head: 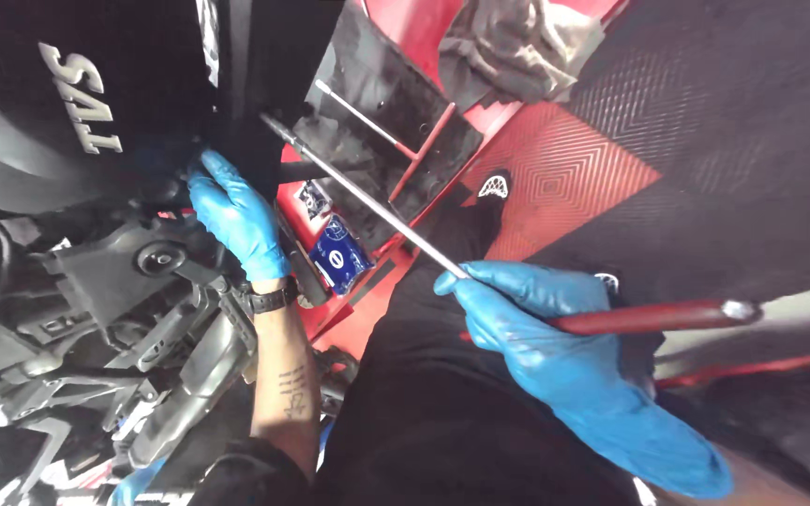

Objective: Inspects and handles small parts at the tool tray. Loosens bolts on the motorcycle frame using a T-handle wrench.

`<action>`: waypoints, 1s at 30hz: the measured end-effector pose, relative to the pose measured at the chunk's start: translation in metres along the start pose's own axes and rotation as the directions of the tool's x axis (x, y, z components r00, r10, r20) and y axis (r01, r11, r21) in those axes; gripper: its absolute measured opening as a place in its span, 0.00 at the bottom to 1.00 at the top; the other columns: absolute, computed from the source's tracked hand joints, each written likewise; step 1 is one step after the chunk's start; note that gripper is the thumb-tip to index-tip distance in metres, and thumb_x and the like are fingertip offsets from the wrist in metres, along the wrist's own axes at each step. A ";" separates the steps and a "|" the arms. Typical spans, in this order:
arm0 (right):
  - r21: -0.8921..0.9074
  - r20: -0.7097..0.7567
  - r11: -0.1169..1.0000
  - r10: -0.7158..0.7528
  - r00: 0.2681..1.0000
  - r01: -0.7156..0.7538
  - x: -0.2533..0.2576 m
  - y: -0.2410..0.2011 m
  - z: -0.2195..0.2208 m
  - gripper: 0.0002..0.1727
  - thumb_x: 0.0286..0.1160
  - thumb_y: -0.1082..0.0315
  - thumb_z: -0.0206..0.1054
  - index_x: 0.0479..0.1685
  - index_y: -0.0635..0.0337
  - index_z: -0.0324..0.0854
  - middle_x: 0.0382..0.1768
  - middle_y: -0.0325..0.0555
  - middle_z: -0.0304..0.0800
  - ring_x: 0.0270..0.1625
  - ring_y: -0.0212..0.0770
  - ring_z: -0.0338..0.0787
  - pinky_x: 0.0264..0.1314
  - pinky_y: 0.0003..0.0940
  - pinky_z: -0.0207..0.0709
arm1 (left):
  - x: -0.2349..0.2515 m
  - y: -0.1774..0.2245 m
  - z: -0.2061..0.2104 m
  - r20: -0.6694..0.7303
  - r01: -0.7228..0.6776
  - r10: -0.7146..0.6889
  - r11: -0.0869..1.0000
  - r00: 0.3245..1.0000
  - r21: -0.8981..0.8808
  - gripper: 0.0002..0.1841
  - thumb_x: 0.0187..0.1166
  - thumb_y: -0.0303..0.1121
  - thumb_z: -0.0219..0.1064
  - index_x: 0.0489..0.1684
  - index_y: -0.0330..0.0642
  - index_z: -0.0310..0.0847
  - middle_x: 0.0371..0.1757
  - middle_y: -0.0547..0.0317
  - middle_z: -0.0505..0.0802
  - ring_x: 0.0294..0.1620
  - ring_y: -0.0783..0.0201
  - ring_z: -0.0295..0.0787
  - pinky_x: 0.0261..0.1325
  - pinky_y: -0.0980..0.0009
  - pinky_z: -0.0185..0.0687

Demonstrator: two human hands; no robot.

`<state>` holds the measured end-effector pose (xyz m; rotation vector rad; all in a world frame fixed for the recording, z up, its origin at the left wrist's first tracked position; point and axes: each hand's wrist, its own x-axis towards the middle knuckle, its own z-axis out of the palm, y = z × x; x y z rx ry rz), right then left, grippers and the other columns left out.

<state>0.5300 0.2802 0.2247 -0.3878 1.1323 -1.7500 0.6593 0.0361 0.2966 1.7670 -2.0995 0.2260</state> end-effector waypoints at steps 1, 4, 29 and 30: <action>0.019 0.002 1.000 0.004 1.000 -0.004 -0.002 0.000 0.000 0.09 0.79 0.74 0.62 0.41 0.60 0.90 0.21 0.24 0.82 0.17 0.16 0.72 0.17 0.14 0.67 | -0.001 -0.002 0.000 0.003 -0.011 0.011 1.000 1.000 0.001 0.30 0.93 0.56 0.41 0.65 0.42 0.81 0.57 0.48 0.90 0.61 0.54 0.88 0.63 0.51 0.82; 0.154 0.035 0.986 0.055 0.998 -0.060 -0.002 -0.003 -0.003 0.10 0.81 0.73 0.61 0.45 0.59 0.90 0.18 0.24 0.79 0.15 0.19 0.70 0.15 0.16 0.67 | 0.003 -0.001 -0.001 0.018 -0.009 0.010 1.000 1.000 -0.007 0.29 0.94 0.52 0.43 0.64 0.38 0.83 0.58 0.43 0.90 0.63 0.50 0.87 0.67 0.49 0.80; 0.218 0.290 0.946 0.172 0.941 -0.240 -0.002 0.001 -0.011 0.12 0.85 0.65 0.59 0.49 0.54 0.90 0.11 0.25 0.73 0.14 0.24 0.74 0.21 0.25 0.77 | 0.020 0.001 0.009 -0.044 -0.027 0.019 0.982 0.999 -0.186 0.19 0.88 0.37 0.55 0.55 0.30 0.86 0.58 0.34 0.91 0.67 0.42 0.86 0.75 0.52 0.77; 0.209 0.290 0.943 0.192 0.937 -0.258 -0.001 0.001 -0.012 0.12 0.85 0.65 0.58 0.49 0.53 0.90 0.11 0.25 0.73 0.14 0.24 0.73 0.21 0.25 0.76 | 0.019 0.000 0.009 -0.049 -0.030 0.021 0.982 0.999 -0.188 0.19 0.88 0.37 0.55 0.54 0.30 0.86 0.56 0.35 0.91 0.64 0.43 0.87 0.73 0.52 0.78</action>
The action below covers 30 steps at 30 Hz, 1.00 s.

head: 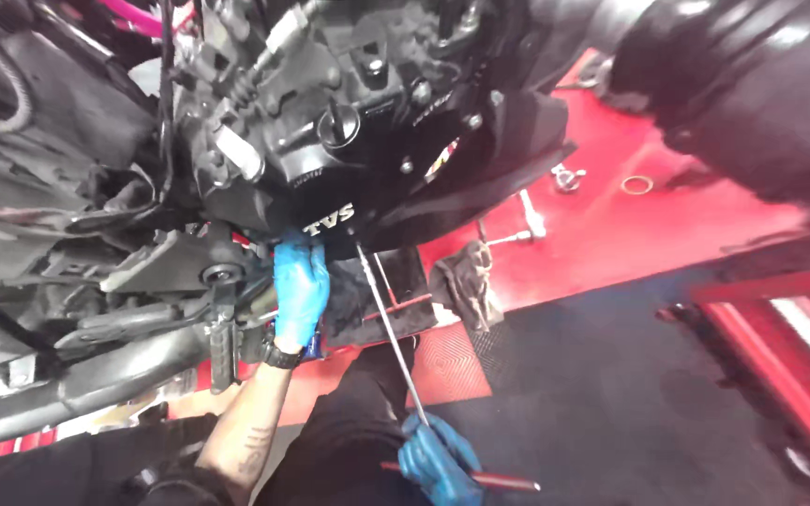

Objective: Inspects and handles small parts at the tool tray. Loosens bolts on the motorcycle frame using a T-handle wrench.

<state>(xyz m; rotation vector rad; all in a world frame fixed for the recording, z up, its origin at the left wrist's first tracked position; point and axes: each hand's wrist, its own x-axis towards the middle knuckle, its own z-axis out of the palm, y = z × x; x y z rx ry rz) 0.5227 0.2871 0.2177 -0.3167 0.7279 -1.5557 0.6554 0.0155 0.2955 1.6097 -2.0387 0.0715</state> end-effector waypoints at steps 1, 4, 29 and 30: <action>-0.003 0.000 1.000 0.009 1.000 -0.009 0.000 0.001 -0.002 0.13 0.85 0.65 0.58 0.49 0.53 0.90 0.11 0.26 0.73 0.14 0.24 0.73 0.21 0.25 0.76 | -0.001 -0.001 0.000 0.000 0.003 -0.003 1.000 1.000 -0.002 0.18 0.87 0.37 0.55 0.53 0.30 0.86 0.54 0.36 0.91 0.62 0.44 0.88 0.71 0.52 0.80; -0.020 0.011 0.999 -0.031 0.999 0.031 0.003 0.003 -0.007 0.12 0.86 0.66 0.59 0.49 0.54 0.90 0.13 0.27 0.75 0.15 0.24 0.75 0.22 0.25 0.78 | -0.003 -0.001 0.002 -0.014 0.010 -0.011 1.000 1.000 -0.017 0.18 0.88 0.37 0.54 0.56 0.31 0.85 0.54 0.37 0.91 0.61 0.45 0.89 0.69 0.52 0.81; -0.266 0.084 0.954 -0.116 0.990 0.135 0.010 0.006 -0.018 0.13 0.88 0.61 0.59 0.51 0.56 0.88 0.16 0.30 0.77 0.17 0.24 0.77 0.23 0.23 0.79 | -0.006 0.004 -0.001 0.008 0.054 -0.055 0.998 0.998 0.025 0.16 0.89 0.36 0.55 0.52 0.33 0.87 0.58 0.38 0.88 0.65 0.46 0.85 0.68 0.54 0.80; -0.253 0.100 0.960 -0.093 0.991 0.116 0.011 0.004 -0.019 0.13 0.88 0.60 0.59 0.53 0.55 0.87 0.17 0.30 0.78 0.18 0.24 0.77 0.23 0.22 0.79 | -0.006 0.004 -0.001 0.007 0.054 -0.054 0.998 0.999 0.027 0.16 0.89 0.36 0.56 0.51 0.33 0.87 0.58 0.38 0.88 0.64 0.47 0.85 0.68 0.54 0.79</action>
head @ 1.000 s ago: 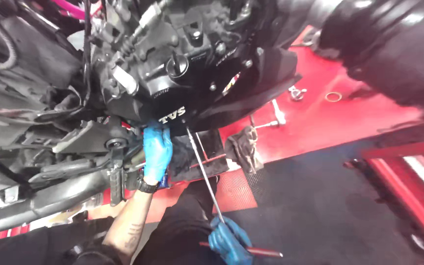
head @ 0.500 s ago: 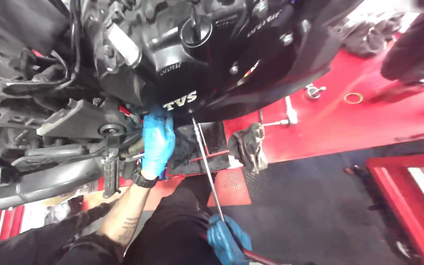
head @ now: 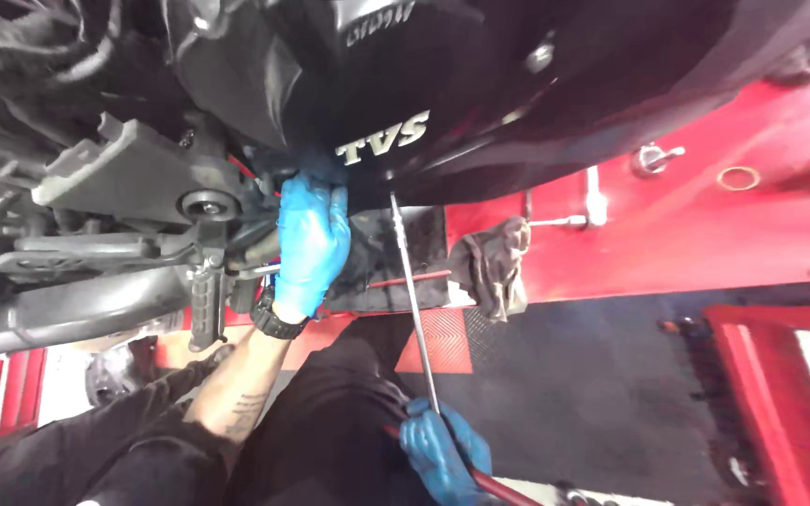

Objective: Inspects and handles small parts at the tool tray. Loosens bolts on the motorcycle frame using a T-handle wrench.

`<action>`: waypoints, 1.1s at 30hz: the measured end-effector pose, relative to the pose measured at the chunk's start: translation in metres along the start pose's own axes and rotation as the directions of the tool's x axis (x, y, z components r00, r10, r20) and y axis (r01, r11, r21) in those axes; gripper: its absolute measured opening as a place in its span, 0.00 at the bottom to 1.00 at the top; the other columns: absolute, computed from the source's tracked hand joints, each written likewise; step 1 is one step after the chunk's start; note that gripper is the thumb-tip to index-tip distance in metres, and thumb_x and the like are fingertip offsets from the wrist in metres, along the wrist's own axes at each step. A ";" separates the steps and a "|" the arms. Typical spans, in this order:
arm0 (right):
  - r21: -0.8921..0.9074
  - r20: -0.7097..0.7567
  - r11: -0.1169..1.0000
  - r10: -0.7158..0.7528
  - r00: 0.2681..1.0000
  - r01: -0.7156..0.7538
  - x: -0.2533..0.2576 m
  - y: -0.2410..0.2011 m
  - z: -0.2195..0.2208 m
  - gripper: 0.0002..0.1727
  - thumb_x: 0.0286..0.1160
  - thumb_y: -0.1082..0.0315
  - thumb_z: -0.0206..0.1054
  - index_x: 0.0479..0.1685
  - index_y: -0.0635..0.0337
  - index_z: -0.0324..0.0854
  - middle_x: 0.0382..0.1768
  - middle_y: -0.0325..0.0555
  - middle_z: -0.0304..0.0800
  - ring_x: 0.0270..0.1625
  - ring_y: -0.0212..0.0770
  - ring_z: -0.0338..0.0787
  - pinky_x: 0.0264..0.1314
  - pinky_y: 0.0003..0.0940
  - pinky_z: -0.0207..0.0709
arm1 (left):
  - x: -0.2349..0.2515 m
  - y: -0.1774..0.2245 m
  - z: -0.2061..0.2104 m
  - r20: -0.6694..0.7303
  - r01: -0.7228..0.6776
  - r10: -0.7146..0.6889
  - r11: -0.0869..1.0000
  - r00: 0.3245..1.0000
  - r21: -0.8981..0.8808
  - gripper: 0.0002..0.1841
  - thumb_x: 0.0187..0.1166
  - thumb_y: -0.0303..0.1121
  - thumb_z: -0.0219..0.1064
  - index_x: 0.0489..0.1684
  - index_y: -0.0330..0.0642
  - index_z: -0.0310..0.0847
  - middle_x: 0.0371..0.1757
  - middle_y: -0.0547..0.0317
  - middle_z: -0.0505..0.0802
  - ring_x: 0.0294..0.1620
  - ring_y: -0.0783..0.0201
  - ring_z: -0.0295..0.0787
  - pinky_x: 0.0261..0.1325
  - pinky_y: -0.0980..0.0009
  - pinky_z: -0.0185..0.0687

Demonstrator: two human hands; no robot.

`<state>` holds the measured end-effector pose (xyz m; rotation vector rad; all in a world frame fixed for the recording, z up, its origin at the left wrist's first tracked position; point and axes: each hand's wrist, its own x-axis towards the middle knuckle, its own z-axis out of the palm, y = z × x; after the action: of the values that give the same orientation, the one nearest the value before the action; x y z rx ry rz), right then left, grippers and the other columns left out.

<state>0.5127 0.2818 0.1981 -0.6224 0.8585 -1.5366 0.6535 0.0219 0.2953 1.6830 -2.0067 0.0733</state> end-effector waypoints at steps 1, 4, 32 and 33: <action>0.022 0.021 0.999 0.032 0.999 -0.032 0.000 -0.002 -0.002 0.14 0.89 0.59 0.59 0.53 0.55 0.87 0.19 0.29 0.79 0.19 0.24 0.78 0.24 0.23 0.79 | -0.001 0.000 -0.001 0.006 -0.003 0.003 1.000 1.000 0.003 0.16 0.89 0.36 0.55 0.51 0.33 0.87 0.58 0.38 0.87 0.64 0.46 0.84 0.69 0.55 0.79; -0.001 0.027 0.998 0.063 0.998 -0.063 0.001 -0.006 -0.003 0.13 0.89 0.59 0.58 0.51 0.56 0.87 0.18 0.30 0.78 0.19 0.25 0.77 0.25 0.25 0.79 | -0.003 0.000 -0.002 0.009 -0.021 0.020 1.000 1.000 0.009 0.16 0.90 0.36 0.55 0.52 0.33 0.86 0.59 0.37 0.87 0.65 0.46 0.84 0.69 0.55 0.80; -0.751 0.012 0.642 -0.221 0.975 0.155 -0.002 -0.008 -0.004 0.13 0.87 0.64 0.58 0.46 0.60 0.86 0.24 0.38 0.85 0.26 0.23 0.85 0.32 0.16 0.82 | -0.016 -0.001 -0.010 0.092 -0.024 0.025 1.000 0.995 -0.013 0.18 0.92 0.37 0.52 0.67 0.36 0.81 0.69 0.39 0.81 0.72 0.48 0.78 0.69 0.56 0.77; -0.792 0.018 0.587 -0.249 0.968 0.165 -0.002 -0.008 -0.002 0.12 0.86 0.64 0.58 0.45 0.60 0.86 0.25 0.39 0.86 0.27 0.23 0.85 0.34 0.16 0.82 | -0.017 -0.001 -0.010 0.090 -0.025 0.027 1.000 0.996 -0.013 0.18 0.92 0.36 0.52 0.67 0.36 0.81 0.70 0.39 0.81 0.72 0.48 0.78 0.70 0.56 0.77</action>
<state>0.5069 0.2838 0.2034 -1.3457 1.6222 -1.3374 0.6592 0.0407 0.2967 1.6806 -2.0912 -0.0058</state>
